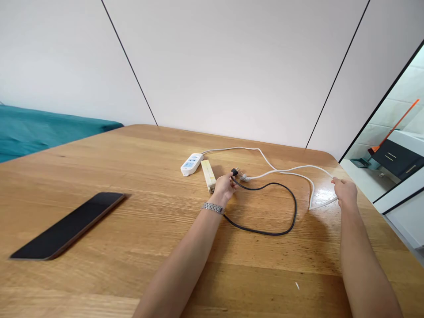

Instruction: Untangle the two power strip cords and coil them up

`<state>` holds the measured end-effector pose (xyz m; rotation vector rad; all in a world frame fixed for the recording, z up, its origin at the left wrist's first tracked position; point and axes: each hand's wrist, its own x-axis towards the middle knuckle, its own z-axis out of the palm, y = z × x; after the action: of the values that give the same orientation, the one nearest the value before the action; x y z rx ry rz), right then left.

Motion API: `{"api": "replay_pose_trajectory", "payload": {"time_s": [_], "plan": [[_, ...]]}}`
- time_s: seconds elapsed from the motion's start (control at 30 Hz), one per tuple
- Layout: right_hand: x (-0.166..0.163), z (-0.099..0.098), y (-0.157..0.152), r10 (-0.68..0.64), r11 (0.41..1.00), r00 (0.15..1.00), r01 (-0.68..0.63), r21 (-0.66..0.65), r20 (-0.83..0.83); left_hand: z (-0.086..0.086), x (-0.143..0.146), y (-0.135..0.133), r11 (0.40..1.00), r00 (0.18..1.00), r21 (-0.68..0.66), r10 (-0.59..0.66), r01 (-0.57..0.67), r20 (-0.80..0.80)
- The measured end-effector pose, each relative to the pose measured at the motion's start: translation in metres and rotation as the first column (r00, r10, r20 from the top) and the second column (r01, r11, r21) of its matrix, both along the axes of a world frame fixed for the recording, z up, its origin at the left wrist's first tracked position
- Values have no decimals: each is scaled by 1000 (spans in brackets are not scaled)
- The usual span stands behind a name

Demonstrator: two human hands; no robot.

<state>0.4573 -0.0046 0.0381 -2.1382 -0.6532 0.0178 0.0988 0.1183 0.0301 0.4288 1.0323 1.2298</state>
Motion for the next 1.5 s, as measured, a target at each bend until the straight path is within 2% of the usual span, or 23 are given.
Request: {"api": "replay_pose_trajectory", "payload": {"time_s": [0.17,0.23,0.3,0.37,0.4,0.43,0.47,0.5,0.53,0.57,0.6,0.63,0.7,0.77,0.87,0.93,1.0,1.07,1.13,1.23,1.33,1.4,1.5], "plan": [[2,1,-3,-38,998,999,38,-52,-9,23,1,-7,992,988,47,110,-116,108],[-8,10,-4,-61,991,997,65,-113,42,41,2,-16,992,982,87,79,-95,172],[-28,24,-6,-67,986,977,95,-135,200,59,5,-31,990,956,142,-35,-7,291],[-57,40,-8,39,999,926,-27,-37,376,76,9,-50,970,881,215,-197,112,430],[-73,47,-10,192,972,887,-230,42,421,84,10,-60,953,834,255,-270,161,481],[-90,53,-12,408,865,803,-492,98,434,91,11,-71,935,798,295,-328,198,506],[-107,57,-13,633,680,653,-726,104,415,98,10,-81,919,781,329,-366,217,507],[-123,58,-13,790,486,477,-870,81,385,105,8,-91,906,778,361,-386,220,495],[-137,58,-12,883,326,319,-945,37,344,111,5,-99,897,786,392,-389,204,481],[-148,54,-10,929,222,208,-975,-12,305,118,-1,-106,891,800,421,-374,169,469],[-156,49,-7,947,180,158,-982,-55,279,125,-9,-112,886,816,448,-346,122,463],[-161,42,-3,953,186,157,-978,-91,259,131,-18,-117,878,830,474,-315,71,460],[-160,27,6,956,259,237,-958,-123,172,143,-39,-125,843,852,537,-270,-16,449],[-149,15,14,957,269,276,-959,-84,-89,152,-57,-130,789,874,614,-283,-22,395],[-129,17,16,880,251,143,-950,188,-454,152,-62,-131,722,912,670,-375,173,168],[-125,33,8,894,318,120,-849,421,-433,142,-46,-128,676,907,650,-417,346,-50],[-133,54,-6,925,370,209,-688,624,-317,125,-19,-124,637,893,636,-397,435,-214],[-153,71,-24,926,373,290,-607,702,-242,107,11,-121,652,900,625,-364,429,-237],[-177,81,-43,919,339,384,-651,679,-91,92,34,-122,677,884,577,-419,457,-209],[-209,84,-63,912,324,392,-870,372,122,82,47,-128,697,832,498,-546,516,-98],[-225,83,-72,900,359,376,-926,114,219,85,43,-136,680,774,462,-632,570,-25],[-227,82,-73,923,315,331,-943,108,195,91,39,-139,692,788,480,-616,540,2],[-225,78,-70,942,273,322,-897,348,91,99,37,-139,797,862,486,-483,359,155]]}}
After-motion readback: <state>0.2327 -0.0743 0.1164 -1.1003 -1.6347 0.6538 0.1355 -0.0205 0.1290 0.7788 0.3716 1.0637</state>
